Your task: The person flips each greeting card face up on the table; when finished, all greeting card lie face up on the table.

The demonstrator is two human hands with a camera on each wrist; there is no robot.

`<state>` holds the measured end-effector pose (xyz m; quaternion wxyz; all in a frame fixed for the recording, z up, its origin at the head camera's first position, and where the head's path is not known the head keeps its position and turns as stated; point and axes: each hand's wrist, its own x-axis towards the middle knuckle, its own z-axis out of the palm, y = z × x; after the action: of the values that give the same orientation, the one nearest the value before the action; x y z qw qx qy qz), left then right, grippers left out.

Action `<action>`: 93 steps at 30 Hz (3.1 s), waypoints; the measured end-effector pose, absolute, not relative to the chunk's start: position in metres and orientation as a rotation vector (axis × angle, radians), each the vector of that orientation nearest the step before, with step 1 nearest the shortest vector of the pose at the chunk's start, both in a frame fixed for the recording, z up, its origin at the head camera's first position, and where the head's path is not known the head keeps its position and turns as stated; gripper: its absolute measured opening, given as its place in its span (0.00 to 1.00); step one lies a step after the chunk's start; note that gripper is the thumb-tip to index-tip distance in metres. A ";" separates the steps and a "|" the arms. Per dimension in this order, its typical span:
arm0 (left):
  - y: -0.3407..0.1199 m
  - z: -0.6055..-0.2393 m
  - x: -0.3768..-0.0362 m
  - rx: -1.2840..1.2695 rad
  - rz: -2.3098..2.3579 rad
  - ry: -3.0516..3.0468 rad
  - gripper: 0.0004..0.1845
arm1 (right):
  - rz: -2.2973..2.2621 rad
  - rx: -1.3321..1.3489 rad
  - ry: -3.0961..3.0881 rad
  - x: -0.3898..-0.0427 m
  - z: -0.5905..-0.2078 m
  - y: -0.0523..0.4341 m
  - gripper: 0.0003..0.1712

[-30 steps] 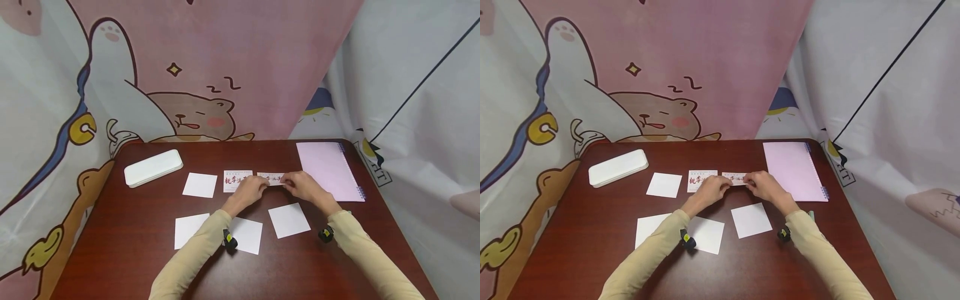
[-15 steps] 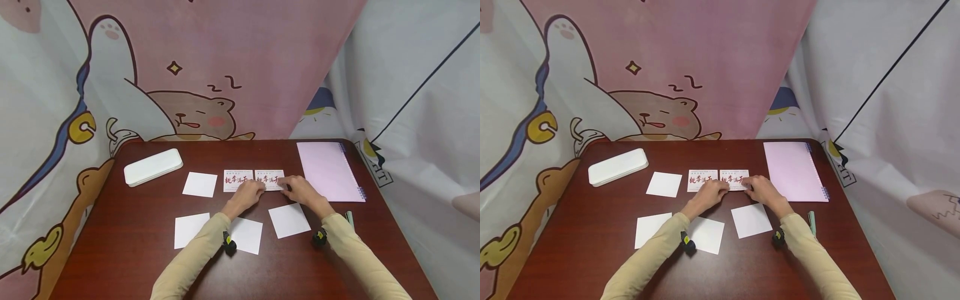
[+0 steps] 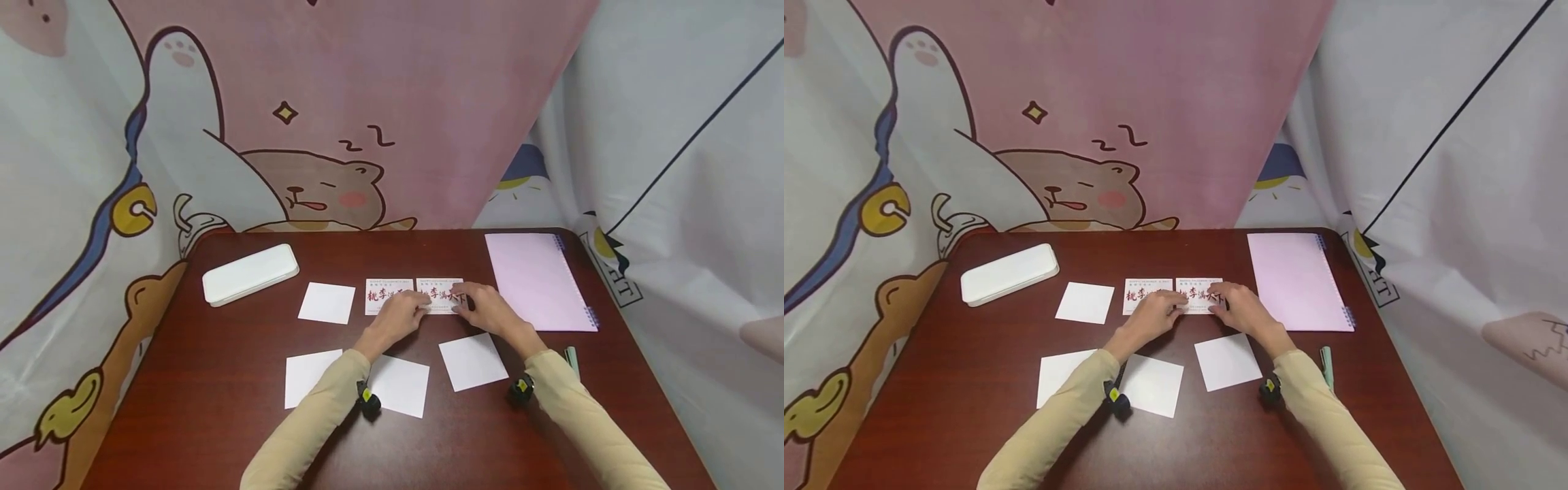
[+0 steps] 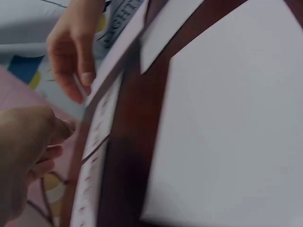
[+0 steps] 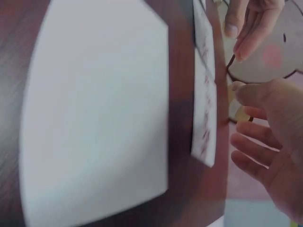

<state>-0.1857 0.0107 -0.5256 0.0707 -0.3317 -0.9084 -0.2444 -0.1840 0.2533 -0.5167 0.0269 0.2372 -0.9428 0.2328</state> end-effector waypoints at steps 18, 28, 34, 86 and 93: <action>-0.150 -0.475 -0.204 -0.642 -0.771 -3.188 0.44 | 0.696 0.766 -3.125 -0.213 -0.468 0.134 0.58; -0.182 -0.483 -0.209 -0.554 -0.744 -3.356 0.53 | 0.684 0.892 -3.149 -0.219 -0.472 0.071 0.60; -0.190 -0.488 -0.215 -0.515 -0.756 -3.390 0.55 | 0.603 0.955 -3.183 -0.222 -0.479 0.035 0.61; -0.191 -0.488 -0.174 -0.777 -0.582 -2.809 0.08 | 0.575 1.126 -2.764 -0.200 -0.493 0.038 0.08; -0.189 -0.505 -0.172 -0.779 -0.665 -2.851 0.08 | 0.532 1.045 -2.848 -0.194 -0.509 0.040 0.09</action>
<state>-0.1724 -0.1890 -0.5050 0.0561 -0.2567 -0.9396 -0.2192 -0.1939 0.0398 -0.5088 0.0310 0.3392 -0.9242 0.1726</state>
